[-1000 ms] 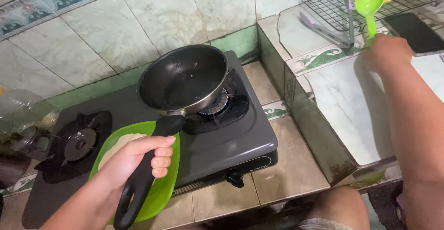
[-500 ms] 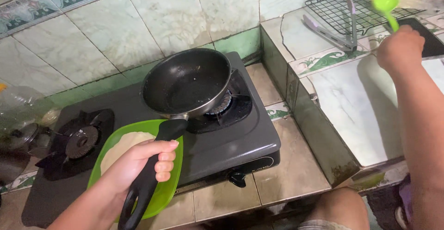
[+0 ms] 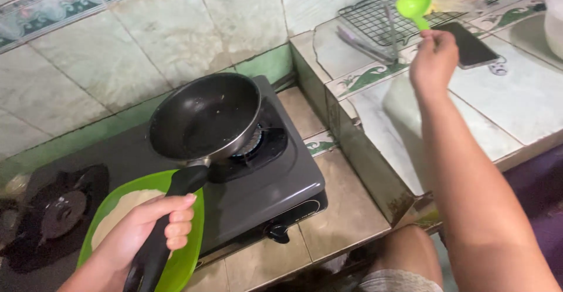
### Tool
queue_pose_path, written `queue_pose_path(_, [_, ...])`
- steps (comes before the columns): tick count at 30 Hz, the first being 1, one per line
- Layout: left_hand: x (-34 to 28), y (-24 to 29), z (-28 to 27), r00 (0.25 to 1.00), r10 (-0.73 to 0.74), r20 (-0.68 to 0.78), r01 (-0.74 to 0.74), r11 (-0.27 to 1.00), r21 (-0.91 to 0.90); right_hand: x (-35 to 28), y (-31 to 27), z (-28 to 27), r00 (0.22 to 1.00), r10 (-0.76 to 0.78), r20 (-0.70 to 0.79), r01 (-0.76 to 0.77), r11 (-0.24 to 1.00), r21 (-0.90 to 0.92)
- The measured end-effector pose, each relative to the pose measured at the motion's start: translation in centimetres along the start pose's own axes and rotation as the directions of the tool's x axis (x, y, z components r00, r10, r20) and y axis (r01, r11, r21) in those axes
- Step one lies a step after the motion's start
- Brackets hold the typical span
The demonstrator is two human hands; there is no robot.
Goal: Preparing and cooking thin batter or dough on a stovetop pan.
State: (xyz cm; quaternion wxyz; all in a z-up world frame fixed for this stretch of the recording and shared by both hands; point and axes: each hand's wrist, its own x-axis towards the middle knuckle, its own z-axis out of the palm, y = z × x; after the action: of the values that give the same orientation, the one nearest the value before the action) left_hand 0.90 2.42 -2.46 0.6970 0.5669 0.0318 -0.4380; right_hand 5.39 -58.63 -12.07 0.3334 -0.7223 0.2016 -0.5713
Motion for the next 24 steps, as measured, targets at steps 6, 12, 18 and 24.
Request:
queue_pose_path(6, [-0.4, 0.4, 2.2, 0.995, -0.044, -0.091, 0.044, 0.999, -0.001, -2.0, -2.6, -0.6, 0.996, -0.067, -0.051, 0.074, 0.988, 0.134])
queue_pose_path(12, [1.2, -0.2, 1.2, 1.0, -0.027, 0.001, 0.027, 1.0, 0.008, -2.5, -3.3, -1.0, 0.982, -0.173, -0.07, 0.178, 0.982, 0.066])
queue_pose_path(18, [1.2, -0.5, 2.7, 0.997, 0.037, -0.061, -0.039, 0.999, -0.025, -2.3, -0.1, -0.4, 0.964, -0.258, -0.068, 0.26, 0.965, 0.027])
queue_pose_path(24, [0.6, -1.3, 3.2, 0.998, 0.054, -0.039, -0.053, 0.998, 0.04, -1.8, 4.9, 0.5, 0.956, -0.294, -0.028, 0.293, 0.956, -0.01])
